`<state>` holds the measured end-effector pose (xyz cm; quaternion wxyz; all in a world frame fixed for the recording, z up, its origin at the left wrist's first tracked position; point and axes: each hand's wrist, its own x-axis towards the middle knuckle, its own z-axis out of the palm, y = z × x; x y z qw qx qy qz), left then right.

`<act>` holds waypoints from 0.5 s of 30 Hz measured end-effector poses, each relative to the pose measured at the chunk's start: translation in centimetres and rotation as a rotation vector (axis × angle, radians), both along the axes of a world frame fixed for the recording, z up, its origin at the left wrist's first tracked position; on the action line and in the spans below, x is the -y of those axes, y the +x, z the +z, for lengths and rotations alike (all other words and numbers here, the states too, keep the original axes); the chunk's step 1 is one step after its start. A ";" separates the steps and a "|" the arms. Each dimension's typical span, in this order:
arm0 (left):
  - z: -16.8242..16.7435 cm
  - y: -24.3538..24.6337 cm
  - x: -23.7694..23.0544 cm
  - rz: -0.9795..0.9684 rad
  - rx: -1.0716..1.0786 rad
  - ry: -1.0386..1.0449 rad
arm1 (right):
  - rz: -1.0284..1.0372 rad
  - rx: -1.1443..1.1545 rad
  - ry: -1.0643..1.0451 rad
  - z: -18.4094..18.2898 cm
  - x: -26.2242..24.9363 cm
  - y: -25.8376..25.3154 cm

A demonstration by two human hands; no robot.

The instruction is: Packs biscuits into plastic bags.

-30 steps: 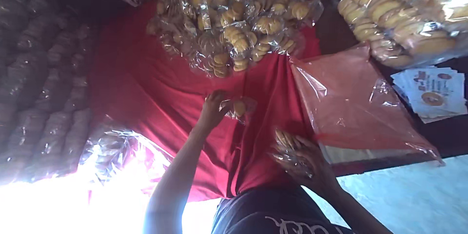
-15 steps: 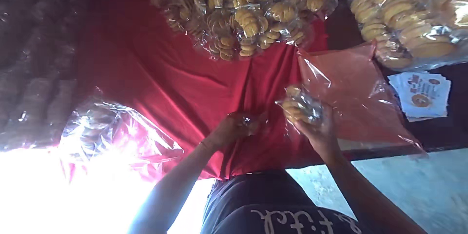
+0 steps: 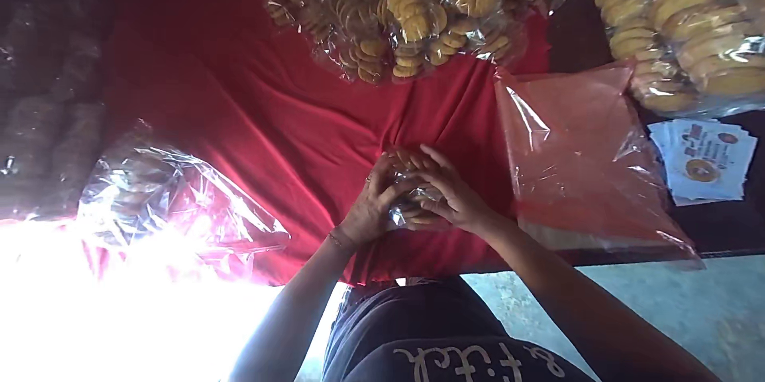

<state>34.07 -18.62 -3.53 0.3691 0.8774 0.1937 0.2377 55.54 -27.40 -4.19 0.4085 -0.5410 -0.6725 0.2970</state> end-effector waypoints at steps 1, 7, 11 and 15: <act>0.1 0.4 -0.1 -0.011 0.003 -0.013 | -0.084 0.000 0.060 -0.7 0.0 -0.7; 0.7 1.4 -0.5 -0.025 0.010 -0.108 | -0.014 -0.078 0.077 -0.7 2.0 -0.5; 2.2 1.1 1.5 0.094 0.051 -0.219 | -0.181 0.088 0.222 -1.2 2.3 -3.2; 7.5 -1.7 7.5 0.191 0.041 -0.346 | -0.049 -0.255 0.026 2.1 7.7 -5.4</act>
